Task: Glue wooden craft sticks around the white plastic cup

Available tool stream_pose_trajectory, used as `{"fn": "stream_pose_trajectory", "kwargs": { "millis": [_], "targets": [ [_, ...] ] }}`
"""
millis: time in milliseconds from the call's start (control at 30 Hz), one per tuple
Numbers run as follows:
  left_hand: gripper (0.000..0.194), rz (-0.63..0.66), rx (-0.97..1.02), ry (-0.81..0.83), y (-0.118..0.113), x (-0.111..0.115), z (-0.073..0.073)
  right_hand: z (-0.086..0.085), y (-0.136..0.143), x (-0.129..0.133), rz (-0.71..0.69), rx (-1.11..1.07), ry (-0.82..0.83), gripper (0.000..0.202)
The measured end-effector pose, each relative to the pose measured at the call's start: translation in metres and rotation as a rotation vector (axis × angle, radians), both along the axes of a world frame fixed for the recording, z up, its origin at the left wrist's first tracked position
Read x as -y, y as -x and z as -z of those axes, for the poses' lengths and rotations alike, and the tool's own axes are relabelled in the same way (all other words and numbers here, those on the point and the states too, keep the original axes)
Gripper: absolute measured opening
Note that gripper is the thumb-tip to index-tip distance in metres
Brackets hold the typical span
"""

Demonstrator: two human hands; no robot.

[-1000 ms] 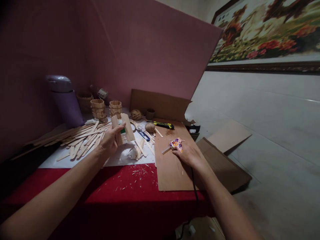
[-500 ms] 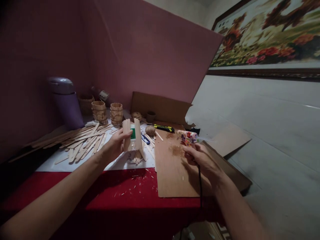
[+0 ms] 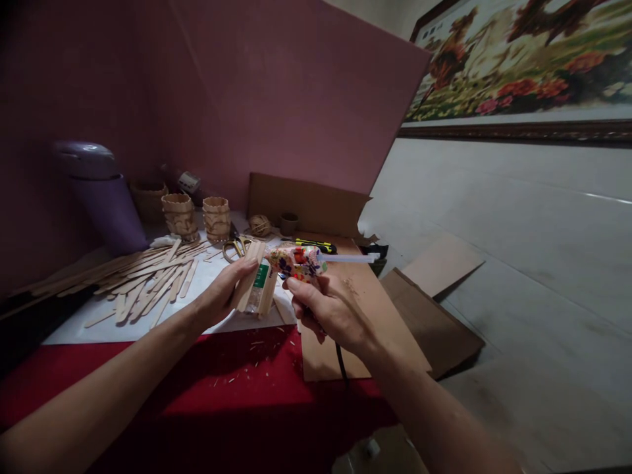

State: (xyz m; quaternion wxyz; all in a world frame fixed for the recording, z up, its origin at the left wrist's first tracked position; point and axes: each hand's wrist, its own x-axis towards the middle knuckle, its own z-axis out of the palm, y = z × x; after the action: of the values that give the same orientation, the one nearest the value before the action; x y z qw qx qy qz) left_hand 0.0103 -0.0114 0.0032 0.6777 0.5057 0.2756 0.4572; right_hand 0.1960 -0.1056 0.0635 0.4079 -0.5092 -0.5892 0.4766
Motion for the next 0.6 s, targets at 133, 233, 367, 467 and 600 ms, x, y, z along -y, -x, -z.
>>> {"fn": "stream_pose_trajectory", "kwargs": {
  "millis": [133,233,367,467,600],
  "targets": [
    [0.065,-0.001,-0.005,0.011,-0.0001,0.0003,0.0000,0.0008,0.0035,-0.0036,0.020,0.019,0.008,0.037],
    [0.063,-0.005,-0.003,0.003,-0.0006,-0.0008,0.0014,0.0011,0.0043,-0.0045,0.018,0.025,0.013,0.037],
    [0.063,-0.008,0.011,-0.006,-0.0015,-0.0026,0.0025,0.0016,0.0048,-0.0051,0.021,0.024,0.019,0.036],
    [0.061,-0.010,0.003,-0.008,-0.0011,-0.0025,0.0022,0.0010,0.0057,-0.0045,0.036,0.034,0.017,0.036],
    [0.058,-0.008,-0.015,-0.015,0.0002,-0.0015,0.0024,0.0009,0.0064,-0.0049,0.035,0.037,0.013,0.036]
  ]
}}
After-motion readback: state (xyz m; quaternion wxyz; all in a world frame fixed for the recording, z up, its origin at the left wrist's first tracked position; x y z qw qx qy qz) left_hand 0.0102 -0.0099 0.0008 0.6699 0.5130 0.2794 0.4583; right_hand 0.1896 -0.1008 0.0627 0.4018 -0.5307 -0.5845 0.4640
